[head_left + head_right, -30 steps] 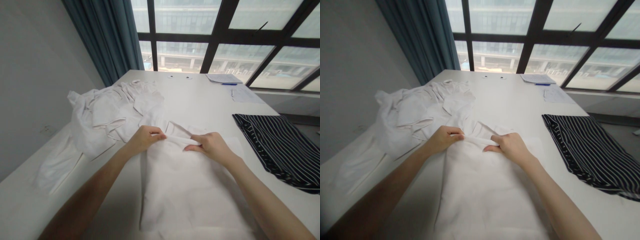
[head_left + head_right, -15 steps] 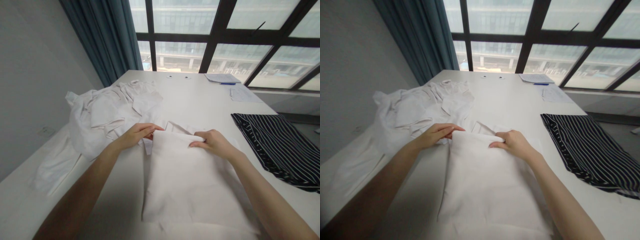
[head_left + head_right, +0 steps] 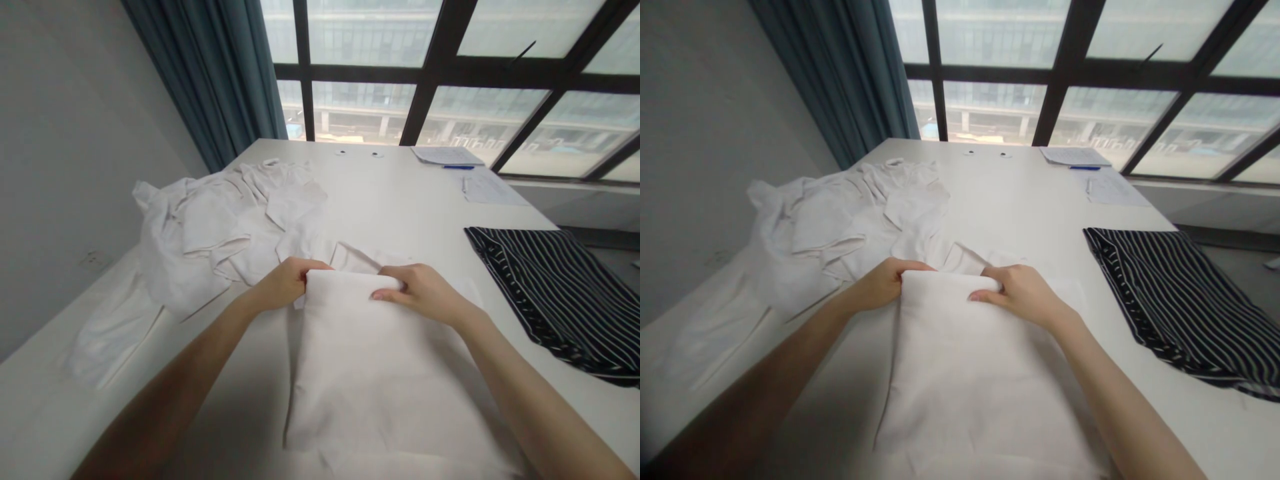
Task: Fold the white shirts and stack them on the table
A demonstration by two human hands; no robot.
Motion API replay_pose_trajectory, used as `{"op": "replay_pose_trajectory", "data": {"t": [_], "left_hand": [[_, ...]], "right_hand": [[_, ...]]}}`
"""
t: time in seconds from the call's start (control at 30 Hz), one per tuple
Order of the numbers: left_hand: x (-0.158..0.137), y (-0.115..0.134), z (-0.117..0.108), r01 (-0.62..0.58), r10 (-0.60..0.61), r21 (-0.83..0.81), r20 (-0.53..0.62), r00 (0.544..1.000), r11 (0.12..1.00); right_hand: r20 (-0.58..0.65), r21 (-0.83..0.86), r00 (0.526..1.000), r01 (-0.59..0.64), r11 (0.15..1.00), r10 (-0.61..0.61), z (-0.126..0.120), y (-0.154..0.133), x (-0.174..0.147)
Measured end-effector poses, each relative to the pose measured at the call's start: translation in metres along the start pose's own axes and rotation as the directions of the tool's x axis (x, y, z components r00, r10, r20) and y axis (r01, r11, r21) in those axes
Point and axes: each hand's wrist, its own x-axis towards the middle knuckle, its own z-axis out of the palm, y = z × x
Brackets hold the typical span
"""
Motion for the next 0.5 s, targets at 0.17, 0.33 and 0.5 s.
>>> {"op": "replay_pose_trajectory", "data": {"t": [0.17, 0.33, 0.5], "left_hand": [[0.001, 0.004, 0.0, -0.028, 0.029, 0.046, -0.024, 0.999, 0.999], [0.0, 0.004, -0.004, -0.003, 0.004, -0.048, 0.035, 0.999, 0.999], [-0.001, -0.001, -0.012, 0.149, -0.115, -0.207, 0.168, 0.979, 0.967]], "right_hand": [[-0.055, -0.097, 0.998, 0.031, 0.995, -0.037, 0.005, -0.002, 0.001], [-0.087, -0.152, 0.994, 0.055, 0.987, -0.069, 0.01, 0.003, 0.003], [-0.082, -0.169, 0.995, 0.046, 0.985, -0.06, 0.014, 0.005, 0.004]]}}
